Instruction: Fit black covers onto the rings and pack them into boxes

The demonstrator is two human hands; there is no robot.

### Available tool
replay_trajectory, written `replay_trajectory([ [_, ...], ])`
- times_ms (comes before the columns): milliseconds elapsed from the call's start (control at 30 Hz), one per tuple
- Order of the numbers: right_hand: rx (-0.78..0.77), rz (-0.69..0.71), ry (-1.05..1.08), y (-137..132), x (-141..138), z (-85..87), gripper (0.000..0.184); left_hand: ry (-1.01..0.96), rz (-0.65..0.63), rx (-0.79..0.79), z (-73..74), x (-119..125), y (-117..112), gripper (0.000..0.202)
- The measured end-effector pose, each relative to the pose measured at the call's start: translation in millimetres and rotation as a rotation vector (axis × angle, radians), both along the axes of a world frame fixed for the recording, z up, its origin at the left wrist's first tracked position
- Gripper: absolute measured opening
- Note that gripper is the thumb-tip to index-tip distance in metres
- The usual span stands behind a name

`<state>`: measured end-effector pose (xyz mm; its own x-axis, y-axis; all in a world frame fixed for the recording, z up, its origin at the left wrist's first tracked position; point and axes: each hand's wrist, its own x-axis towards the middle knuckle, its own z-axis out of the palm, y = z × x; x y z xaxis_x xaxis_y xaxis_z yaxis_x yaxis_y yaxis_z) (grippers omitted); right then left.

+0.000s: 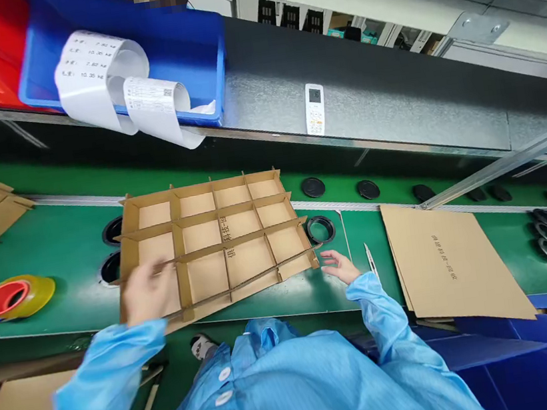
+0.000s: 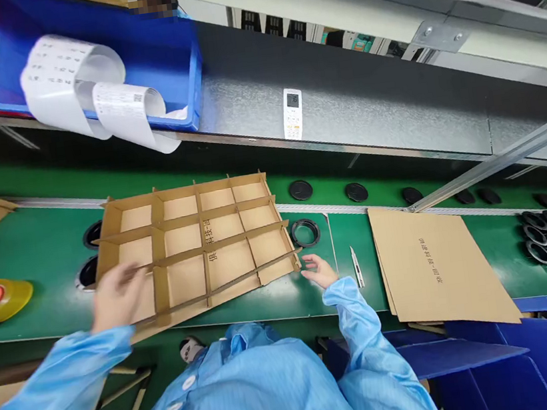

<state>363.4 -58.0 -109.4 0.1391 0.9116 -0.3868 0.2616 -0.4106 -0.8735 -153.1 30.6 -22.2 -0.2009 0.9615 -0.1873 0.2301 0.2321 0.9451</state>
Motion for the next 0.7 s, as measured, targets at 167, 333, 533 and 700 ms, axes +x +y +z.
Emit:
replay_trajectory([
  [167,-0.007,-0.079,-0.096,-1.8,-26.9,-29.2,0.067,-0.173,-0.473,-0.03,-11.6,166.6,-16.5,0.038],
  [333,0.02,-0.131,-0.139,1.0,-39.2,-38.4,0.047,0.004,-0.734,-0.109,-34.3,194.6,-29.7,0.034],
  [533,0.068,-0.181,-0.197,-1.9,-42.6,-41.7,0.035,0.157,-0.841,-0.099,-34.4,184.4,-21.9,0.035],
  [700,0.072,-0.182,-0.288,0.0,-39.9,-43.8,0.03,0.78,-1.065,0.13,-32.4,187.0,-26.2,0.051],
])
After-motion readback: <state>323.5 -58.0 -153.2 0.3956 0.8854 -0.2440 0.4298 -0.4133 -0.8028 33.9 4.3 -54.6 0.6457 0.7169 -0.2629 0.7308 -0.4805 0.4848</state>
